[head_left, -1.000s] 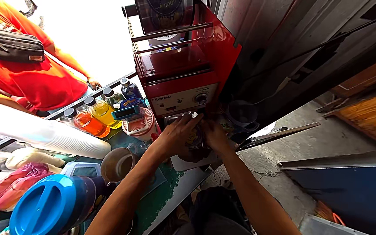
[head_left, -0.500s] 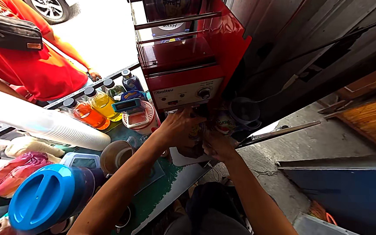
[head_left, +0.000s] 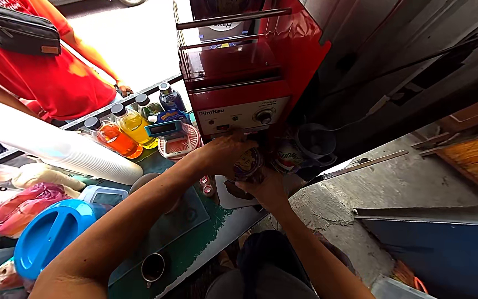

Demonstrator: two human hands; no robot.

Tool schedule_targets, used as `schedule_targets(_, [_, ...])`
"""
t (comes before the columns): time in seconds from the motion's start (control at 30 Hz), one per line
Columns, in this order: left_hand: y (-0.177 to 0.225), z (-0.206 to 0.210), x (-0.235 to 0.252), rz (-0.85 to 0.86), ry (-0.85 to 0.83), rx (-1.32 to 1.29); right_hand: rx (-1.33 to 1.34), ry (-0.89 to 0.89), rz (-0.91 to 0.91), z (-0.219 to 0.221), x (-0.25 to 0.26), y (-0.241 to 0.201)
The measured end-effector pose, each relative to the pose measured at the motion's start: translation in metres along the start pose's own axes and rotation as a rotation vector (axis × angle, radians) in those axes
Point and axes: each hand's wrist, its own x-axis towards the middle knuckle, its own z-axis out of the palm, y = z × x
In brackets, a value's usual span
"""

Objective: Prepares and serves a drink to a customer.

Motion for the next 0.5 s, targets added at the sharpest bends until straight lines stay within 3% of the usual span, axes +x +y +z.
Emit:
schedule_targets(0.07, [0.002,0.0,0.002,0.002,-0.005,0.025,-0.082,-0.005,-0.003,-0.002,0.002,-0.002])
schedule_targets(0.27, [0.011,0.003,0.007,0.029,-0.047,0.227,-0.215,-0.253,-0.007,-0.017,0.013,-0.013])
schedule_targets(0.4, [0.009,0.001,0.01,0.012,-0.065,0.225,-0.514,-0.343,-0.014,-0.03,0.017,-0.036])
schedule_targets(0.5, [0.01,-0.002,0.011,0.001,-0.061,0.195,-0.577,-0.352,-0.008,-0.036,0.022,-0.045])
